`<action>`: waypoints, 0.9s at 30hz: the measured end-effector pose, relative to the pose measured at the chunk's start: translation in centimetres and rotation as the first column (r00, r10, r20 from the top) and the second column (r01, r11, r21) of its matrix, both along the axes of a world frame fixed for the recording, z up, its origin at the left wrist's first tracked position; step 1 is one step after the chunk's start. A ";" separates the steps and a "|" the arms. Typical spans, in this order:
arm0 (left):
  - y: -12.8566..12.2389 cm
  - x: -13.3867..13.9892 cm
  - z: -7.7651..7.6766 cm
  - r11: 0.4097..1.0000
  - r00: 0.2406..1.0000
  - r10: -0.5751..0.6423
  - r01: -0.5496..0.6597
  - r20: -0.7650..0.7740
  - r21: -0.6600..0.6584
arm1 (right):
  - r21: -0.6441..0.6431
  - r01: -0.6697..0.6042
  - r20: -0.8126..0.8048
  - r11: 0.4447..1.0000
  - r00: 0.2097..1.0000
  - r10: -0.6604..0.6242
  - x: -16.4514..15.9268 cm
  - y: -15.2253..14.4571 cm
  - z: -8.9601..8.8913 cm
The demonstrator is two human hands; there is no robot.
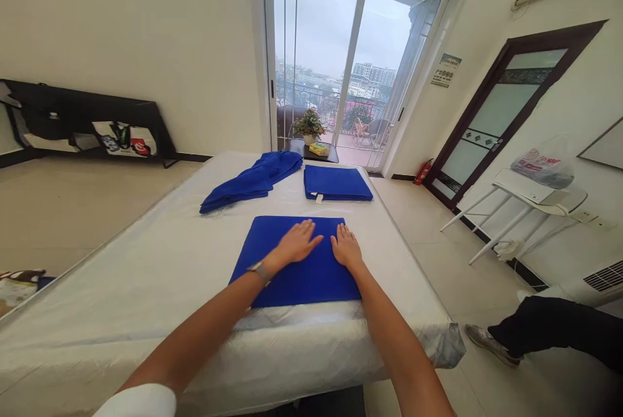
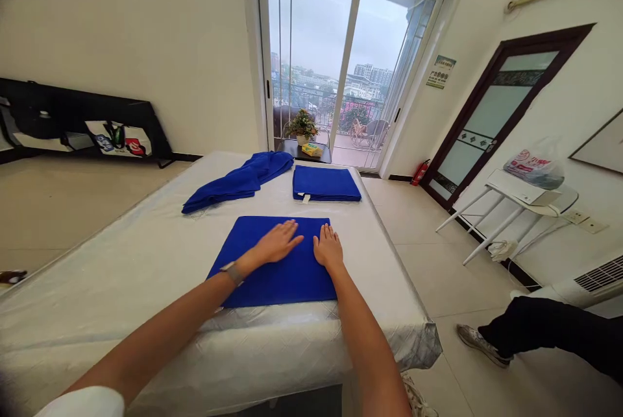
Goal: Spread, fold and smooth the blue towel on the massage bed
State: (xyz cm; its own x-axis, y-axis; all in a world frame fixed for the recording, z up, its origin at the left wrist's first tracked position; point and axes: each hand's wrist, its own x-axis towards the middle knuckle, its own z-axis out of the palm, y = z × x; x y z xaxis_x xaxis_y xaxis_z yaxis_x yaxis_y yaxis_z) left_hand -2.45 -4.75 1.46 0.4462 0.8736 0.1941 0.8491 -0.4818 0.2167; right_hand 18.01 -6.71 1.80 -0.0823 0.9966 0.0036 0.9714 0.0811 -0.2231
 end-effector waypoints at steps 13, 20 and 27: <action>-0.7 -1.6 -1.1 0.989 0.992 0.126 -0.126 -0.012 -0.078 | -0.003 0.006 0.023 1.000 1.000 -0.006 -0.1 0.3 -0.1; -2.1 -13.0 -1.5 0.925 0.928 0.365 -0.370 -0.071 -0.086 | -0.006 0.013 0.022 1.000 1.000 -0.013 -0.1 0.1 0.2; -2.3 -12.9 -1.5 0.921 0.924 0.374 -0.380 -0.078 -0.082 | 0.050 0.008 0.036 0.999 0.999 -0.010 -0.2 -0.5 0.6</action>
